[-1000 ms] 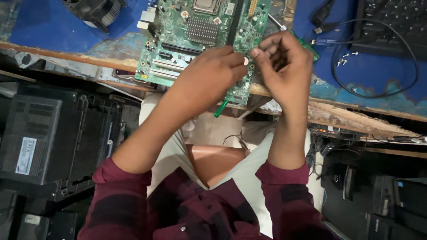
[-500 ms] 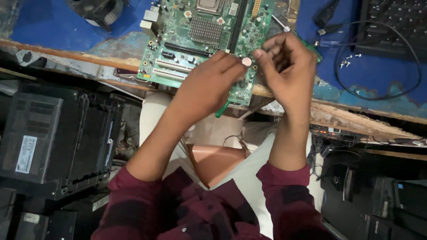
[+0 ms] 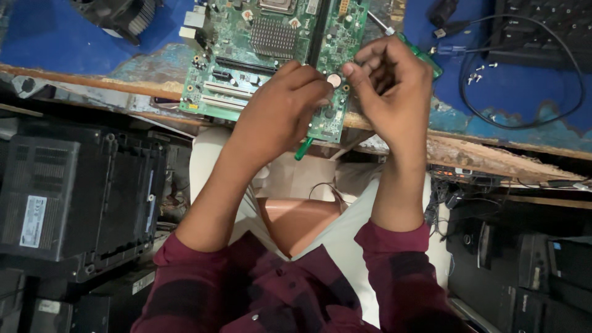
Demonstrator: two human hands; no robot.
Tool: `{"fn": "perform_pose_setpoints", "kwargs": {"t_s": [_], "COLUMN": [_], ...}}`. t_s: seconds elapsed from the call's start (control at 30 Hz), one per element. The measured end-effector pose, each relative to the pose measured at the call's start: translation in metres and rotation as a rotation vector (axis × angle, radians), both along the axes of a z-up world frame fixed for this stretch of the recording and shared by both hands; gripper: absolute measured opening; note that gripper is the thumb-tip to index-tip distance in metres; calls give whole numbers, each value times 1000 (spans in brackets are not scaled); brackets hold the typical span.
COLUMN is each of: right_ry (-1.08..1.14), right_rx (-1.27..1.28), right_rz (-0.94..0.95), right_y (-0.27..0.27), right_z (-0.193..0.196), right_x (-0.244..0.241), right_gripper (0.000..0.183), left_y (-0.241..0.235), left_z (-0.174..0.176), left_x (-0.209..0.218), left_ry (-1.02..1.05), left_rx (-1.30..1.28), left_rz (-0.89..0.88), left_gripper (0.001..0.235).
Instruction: The person removes a RAM stick from a motherboard, then uses a screwdriver to remove and replace the CMOS battery. They also use the screwdriver to probe the CPU socket area.
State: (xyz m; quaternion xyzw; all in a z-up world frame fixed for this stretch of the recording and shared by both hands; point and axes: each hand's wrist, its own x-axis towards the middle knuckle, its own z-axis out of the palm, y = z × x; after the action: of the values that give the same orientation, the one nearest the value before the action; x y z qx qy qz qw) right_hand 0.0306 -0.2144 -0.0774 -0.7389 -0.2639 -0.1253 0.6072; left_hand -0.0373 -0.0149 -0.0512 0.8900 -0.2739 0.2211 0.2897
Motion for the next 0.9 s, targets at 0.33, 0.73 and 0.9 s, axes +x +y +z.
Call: {"fn": "perform_pose_setpoints", "kwargs": {"t_s": [0.33,0.73,0.9], "right_ry": [-6,-17,-2], "right_rx": [10,-11,5], "right_rz": [6,-5,0], "right_y": [1,1,1], "right_z": [2,4,1], "right_x": [-1,-2,-1], "right_gripper": [17,16,17], "left_y": [-1,0,2], "left_z": [6,3,2], "left_x": [-1,-3,-12], "left_ry": [5,1,-18], "left_rx": [36,33,112], "left_rz": [-6,-32,-5], "left_gripper": [31,30,26]}}
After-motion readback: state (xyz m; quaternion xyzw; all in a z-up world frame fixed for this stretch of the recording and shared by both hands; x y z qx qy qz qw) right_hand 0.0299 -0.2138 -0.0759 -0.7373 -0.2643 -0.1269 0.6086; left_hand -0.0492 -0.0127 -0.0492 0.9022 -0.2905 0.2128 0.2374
